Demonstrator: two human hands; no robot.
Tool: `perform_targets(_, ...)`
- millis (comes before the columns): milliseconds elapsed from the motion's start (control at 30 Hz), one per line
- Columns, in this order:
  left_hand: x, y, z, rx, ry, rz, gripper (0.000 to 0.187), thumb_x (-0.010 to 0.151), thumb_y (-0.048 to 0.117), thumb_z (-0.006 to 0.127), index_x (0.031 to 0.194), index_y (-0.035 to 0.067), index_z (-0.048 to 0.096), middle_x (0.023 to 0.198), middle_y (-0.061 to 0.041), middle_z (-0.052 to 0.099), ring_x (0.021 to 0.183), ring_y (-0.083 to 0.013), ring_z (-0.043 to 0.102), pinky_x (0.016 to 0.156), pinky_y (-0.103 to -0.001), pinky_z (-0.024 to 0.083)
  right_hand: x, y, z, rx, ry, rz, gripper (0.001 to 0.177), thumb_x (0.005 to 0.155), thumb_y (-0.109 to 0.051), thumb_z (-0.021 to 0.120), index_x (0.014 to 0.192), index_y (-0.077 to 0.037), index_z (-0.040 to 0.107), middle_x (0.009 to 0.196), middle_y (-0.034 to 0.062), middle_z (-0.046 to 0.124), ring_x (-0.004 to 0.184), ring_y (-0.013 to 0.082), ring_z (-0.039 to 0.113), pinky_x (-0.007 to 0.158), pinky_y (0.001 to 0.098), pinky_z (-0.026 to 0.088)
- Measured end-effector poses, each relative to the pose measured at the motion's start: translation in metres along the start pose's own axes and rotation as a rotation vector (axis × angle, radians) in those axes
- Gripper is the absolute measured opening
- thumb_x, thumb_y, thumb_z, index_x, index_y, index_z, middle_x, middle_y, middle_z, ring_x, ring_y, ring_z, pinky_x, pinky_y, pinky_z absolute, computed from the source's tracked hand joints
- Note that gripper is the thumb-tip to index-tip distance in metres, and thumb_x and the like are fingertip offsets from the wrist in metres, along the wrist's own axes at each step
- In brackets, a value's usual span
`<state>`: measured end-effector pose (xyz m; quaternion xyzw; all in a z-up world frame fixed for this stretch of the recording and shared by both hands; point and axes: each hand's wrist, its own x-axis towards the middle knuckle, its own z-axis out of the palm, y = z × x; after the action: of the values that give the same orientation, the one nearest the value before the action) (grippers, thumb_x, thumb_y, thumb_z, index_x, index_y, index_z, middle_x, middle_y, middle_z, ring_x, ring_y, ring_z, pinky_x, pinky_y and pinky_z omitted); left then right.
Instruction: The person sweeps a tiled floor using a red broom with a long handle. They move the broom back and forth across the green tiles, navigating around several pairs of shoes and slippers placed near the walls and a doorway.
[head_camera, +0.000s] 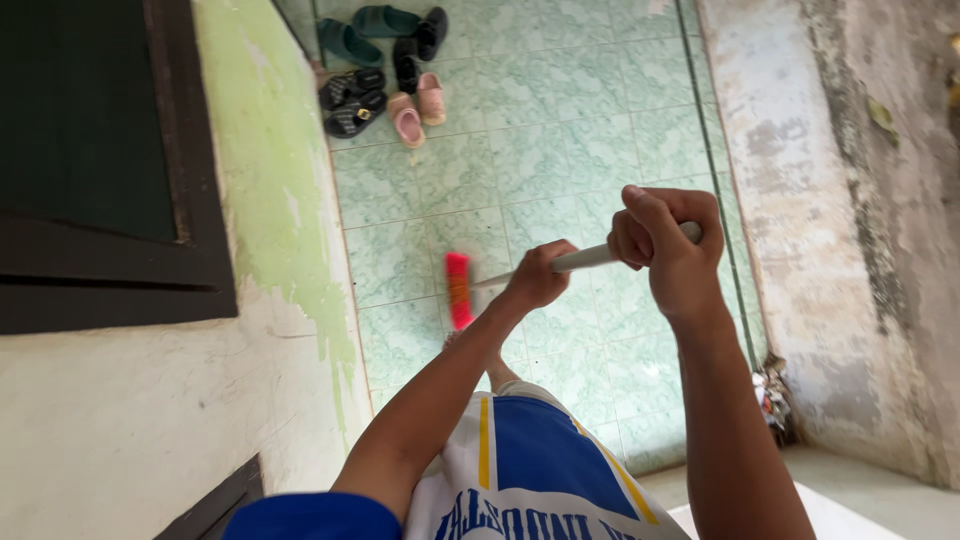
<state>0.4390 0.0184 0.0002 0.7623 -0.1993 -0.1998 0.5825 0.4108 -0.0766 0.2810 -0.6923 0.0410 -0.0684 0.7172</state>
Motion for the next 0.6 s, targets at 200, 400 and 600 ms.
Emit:
perform_targets(200, 0.035, 0.003, 0.046, -0.073, -0.144, -0.045, 0.02, 0.091, 0.009, 0.054, 0.103, 0.011, 0.069, 0.088, -0.01, 0.073, 0.082, -0.0247, 0.071, 0.074, -0.039, 0.055, 0.003, -0.009, -0.014, -0.163, 0.022, -0.014, 0.052, 0.105, -0.008, 0.055, 0.055, -0.01, 0.042, 0.049, -0.0024, 0.035, 0.043, 0.0082, 0.033, 0.043, 0.0283, 0.026)
perform_targets(400, 0.052, 0.01, 0.042, -0.204, -0.18, -0.075, 0.02, 0.089, 0.01, 0.055, 0.106, 0.01, 0.067, 0.081, -0.008, 0.068, 0.076, -0.0192, 0.063, 0.072, -0.038, 0.052, 0.016, -0.014, -0.007, -0.263, -0.06, 0.002, 0.051, 0.105, -0.007, 0.057, 0.056, -0.009, 0.044, 0.051, -0.0023, 0.039, 0.045, 0.0071, 0.03, 0.044, 0.0277, 0.023)
perform_targets(600, 0.056, 0.037, 0.01, -0.123, -0.162, -0.058, 0.015, 0.091, 0.012, 0.056, 0.104, 0.011, 0.065, 0.08, -0.003, 0.073, 0.073, -0.0177, 0.069, 0.069, -0.038, 0.055, 0.034, -0.024, -0.002, -0.099, -0.004, -0.158, 0.048, 0.106, -0.005, 0.056, 0.059, -0.008, 0.047, 0.051, -0.0021, 0.037, 0.043, 0.0093, 0.03, 0.043, 0.0286, 0.021)
